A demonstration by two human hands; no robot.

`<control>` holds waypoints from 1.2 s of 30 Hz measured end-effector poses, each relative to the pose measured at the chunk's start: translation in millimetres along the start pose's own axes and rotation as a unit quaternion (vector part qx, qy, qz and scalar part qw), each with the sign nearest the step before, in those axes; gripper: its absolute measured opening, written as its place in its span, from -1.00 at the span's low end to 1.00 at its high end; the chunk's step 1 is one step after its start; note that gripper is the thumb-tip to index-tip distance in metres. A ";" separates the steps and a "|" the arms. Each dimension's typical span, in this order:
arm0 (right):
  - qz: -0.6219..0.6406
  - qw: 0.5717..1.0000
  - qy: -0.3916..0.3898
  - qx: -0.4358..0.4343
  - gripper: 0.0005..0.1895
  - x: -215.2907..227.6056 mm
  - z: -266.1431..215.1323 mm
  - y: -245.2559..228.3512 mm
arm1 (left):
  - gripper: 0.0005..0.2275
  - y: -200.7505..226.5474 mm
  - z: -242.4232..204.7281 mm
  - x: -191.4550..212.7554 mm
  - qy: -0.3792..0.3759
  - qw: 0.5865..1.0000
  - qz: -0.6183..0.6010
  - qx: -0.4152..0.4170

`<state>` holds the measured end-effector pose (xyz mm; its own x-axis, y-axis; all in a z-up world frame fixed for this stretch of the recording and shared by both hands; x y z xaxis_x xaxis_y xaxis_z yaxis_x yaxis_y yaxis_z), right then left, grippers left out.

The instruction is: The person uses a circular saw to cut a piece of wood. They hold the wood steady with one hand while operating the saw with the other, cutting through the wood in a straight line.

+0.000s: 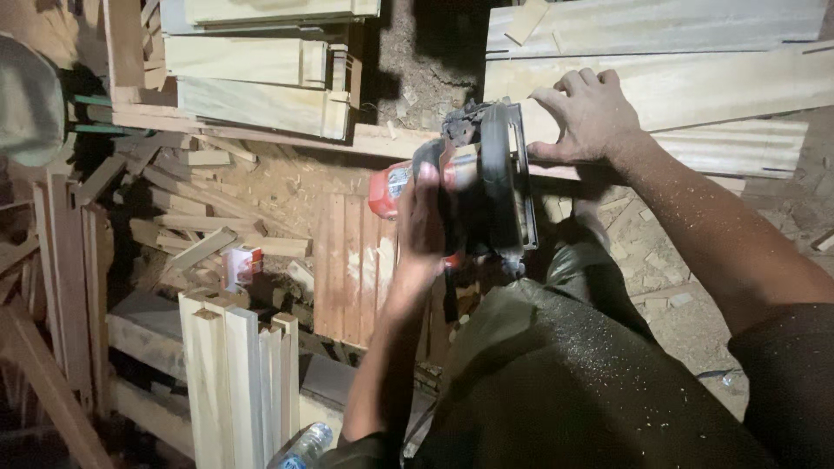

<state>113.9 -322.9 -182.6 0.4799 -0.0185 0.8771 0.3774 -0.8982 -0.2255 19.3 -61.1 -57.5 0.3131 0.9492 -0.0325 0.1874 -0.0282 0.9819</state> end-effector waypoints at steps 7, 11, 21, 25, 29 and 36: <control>-0.014 1.000 0.008 -0.002 -0.02 6.1 -3.8 -3.8 | -0.39 2.2 -1.9 -5.0 0.023 0.995 -0.092 0.023; -0.016 1.000 -0.003 -0.009 0.00 5.7 -2.2 -4.7 | -0.41 2.7 8.5 -4.2 0.038 0.996 -0.079 0.001; -0.024 1.000 0.013 0.010 -0.01 2.8 -0.4 -1.1 | -0.49 2.2 9.4 -4.2 0.037 0.988 -0.146 0.038; -0.016 1.000 0.012 0.004 -0.02 -1.1 -0.9 0.5 | -0.53 -8.4 11.3 1.7 0.038 0.989 -0.136 0.048; -0.027 0.999 0.016 0.005 -0.01 -1.6 2.1 0.8 | -0.55 -14.0 13.2 4.1 0.045 0.988 -0.139 0.048; -0.033 0.999 -0.005 0.004 0.00 -3.2 5.3 1.5 | -0.49 0.3 15.6 0.2 0.014 0.989 -0.147 0.011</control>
<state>117.1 -321.8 -188.0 0.4618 0.0452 0.8858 0.4152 -0.8935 -0.1709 34.0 -65.9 -60.1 0.2157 0.9261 -0.3097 0.2858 0.2434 0.9269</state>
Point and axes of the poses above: each hand's wrist, its own z-axis towards the middle knuckle, its own x-axis out of the back of the hand, y = z × x, the point moved 4 cm from there along z, towards the middle knuckle, and after that the axes turned 14 degrees about -y, right-handed, at the moved point
